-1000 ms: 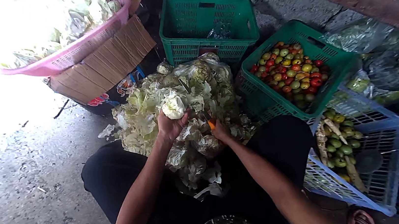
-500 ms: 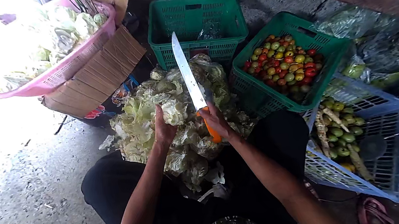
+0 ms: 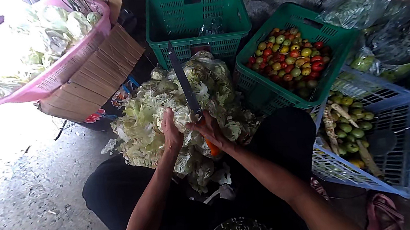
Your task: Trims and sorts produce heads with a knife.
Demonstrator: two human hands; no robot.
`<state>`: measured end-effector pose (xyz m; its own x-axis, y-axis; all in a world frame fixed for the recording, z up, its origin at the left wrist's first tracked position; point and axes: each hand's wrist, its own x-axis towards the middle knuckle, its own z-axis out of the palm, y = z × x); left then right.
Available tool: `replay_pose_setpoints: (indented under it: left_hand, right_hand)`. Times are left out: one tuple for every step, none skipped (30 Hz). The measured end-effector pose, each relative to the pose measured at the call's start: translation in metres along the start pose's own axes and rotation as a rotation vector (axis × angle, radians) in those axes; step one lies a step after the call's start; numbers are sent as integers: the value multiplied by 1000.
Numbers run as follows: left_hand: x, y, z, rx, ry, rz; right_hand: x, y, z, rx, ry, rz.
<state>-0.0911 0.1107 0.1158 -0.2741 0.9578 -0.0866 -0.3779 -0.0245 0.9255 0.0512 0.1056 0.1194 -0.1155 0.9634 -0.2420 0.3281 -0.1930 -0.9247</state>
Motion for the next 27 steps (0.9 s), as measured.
replay_pose_setpoints:
  left_hand:
    - [-1, -4, 0, 47, 19, 48]
    - [-1, -8, -1, 100, 29, 94]
    - [-1, -11, -1, 146, 33, 133]
    - [-2, -14, 0, 178, 43, 165]
    - [-2, -16, 1, 198, 50, 191]
    - [-3, -17, 1, 219, 54, 217]
    - [-5, -16, 1, 238, 51, 239]
    - [-7, -16, 2, 250, 51, 258]
    - [-8, -15, 3, 261, 48, 268]
    - [-10, -15, 3, 267, 45, 274]
    - [-11, -16, 3, 271, 46, 282]
    - [-12, -17, 4, 274, 49, 291]
    - [-13, -18, 4, 277, 52, 295]
    - [-13, -19, 4, 282, 53, 299]
    - [-14, -18, 4, 287, 56, 299]
    - [-14, -18, 4, 288, 58, 295]
    - [-14, -18, 4, 287, 60, 290]
    - [-14, -19, 3, 285, 66, 289]
    - [-13, -21, 2, 284, 72, 292]
    - [-13, -22, 2, 290, 79, 293]
    - [-13, -23, 2, 292, 89, 293]
    - [-13, -24, 2, 293, 97, 286]
    - [-13, -24, 2, 302, 104, 277]
    - [-13, -23, 3, 310, 106, 265]
    - [-13, -22, 4, 325, 105, 254]
    - [-14, -21, 4, 352, 101, 244]
    - [-14, -20, 5, 373, 99, 234]
  right_hand:
    - [0, 2, 2, 8, 2, 4]
    - [1, 4, 4, 21, 11, -8]
    - [1, 6, 6, 30, 22, -30]
    - [0, 7, 7, 44, 33, -40]
    - [0, 7, 8, 53, 39, -41]
    - [-1, 7, 9, 51, 46, -35]
    - [-2, 6, 9, 38, 53, -21]
    - [-3, 5, 9, 19, 59, -5]
    - [-3, 4, 9, 7, 67, 1]
    - [-3, 4, 10, 4, 78, -3]
    - [-3, 5, 11, 5, 84, -9]
    - [-2, 6, 12, 8, 85, -12]
    - [-2, 7, 13, 12, 89, -15]
    - [-3, 8, 14, 27, 91, -10]
    - [-4, 7, 16, 54, 90, 0]
    - [-6, 6, 17, 89, 89, 15]
    - [-7, 5, 18, 115, 93, 25]
    - [-7, 5, 20, 135, 97, 28]
    - [-7, 6, 22, 151, 95, 33]
    - [-7, 7, 22, 164, 90, 39]
    - [-6, 8, 23, 177, 88, 48]
    - [-6, 10, 24, 188, 88, 57]
    - [-5, 12, 26, 196, 94, 59]
    - [-4, 15, 27, 207, 95, 56]
    - [-3, 18, 29, 216, 94, 46]
    - [-3, 20, 30, 217, 90, 34]
    - [-3, 22, 31, 214, 91, 27]
